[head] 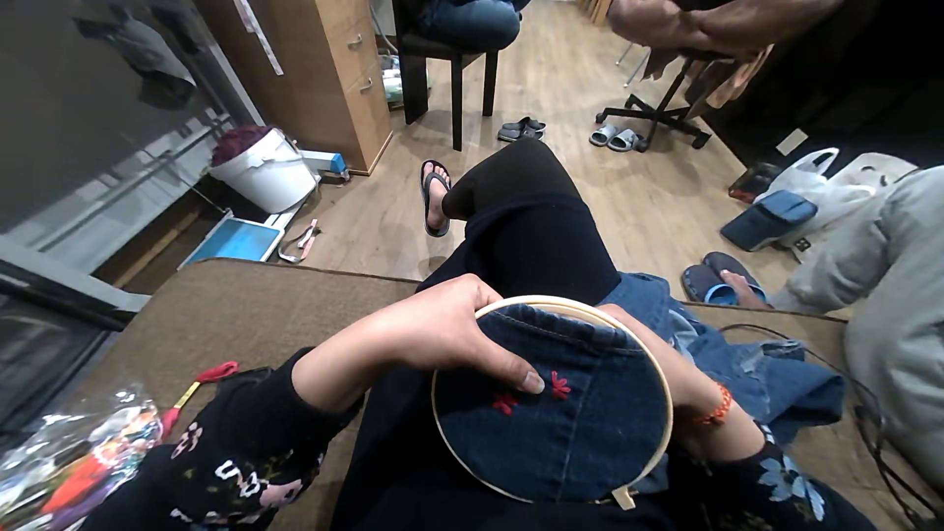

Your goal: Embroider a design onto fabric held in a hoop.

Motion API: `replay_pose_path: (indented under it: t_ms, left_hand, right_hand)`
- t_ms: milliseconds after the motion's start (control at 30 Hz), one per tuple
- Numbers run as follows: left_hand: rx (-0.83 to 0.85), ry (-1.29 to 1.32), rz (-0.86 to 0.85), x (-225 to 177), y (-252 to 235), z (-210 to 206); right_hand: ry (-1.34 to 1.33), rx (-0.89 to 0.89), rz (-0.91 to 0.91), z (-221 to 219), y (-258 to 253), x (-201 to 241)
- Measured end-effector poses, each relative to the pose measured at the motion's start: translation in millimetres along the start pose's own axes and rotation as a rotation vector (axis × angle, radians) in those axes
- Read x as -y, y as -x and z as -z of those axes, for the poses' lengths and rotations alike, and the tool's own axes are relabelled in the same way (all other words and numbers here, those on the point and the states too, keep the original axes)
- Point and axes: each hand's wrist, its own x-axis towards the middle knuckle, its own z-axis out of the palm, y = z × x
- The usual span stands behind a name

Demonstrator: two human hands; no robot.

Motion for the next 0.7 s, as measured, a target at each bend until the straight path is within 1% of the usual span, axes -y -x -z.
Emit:
replay_pose_path:
  t_ms: [100,300,433,600,700]
  left_hand:
    - [0.002,-0.014,-0.006,-0.9,-0.4,-0.3]
    - [0.009,0.012,-0.005,-1.3,-0.2,-0.4]
    - [0.016,0.014,-0.028,0.1,0.4,0.1]
    - [0.018,0.022,-0.005,-0.2,-0.6,0.1]
    - [0.017,0.028,0.007,-0.4,-0.9,0.0]
  right_hand:
    - [0.031,-0.002,-0.030,-0.7,1.8,0.9]
    - [0.023,-0.003,0.011,0.5,-0.1,1.6]
    - [0.057,-0.012,-0.022,0.3,1.0,3.5]
    - [0.059,0.001,0.008,0.7,2.0,3.0]
    - [0.019,-0.013,-0.016,-0.5,1.9,3.8]
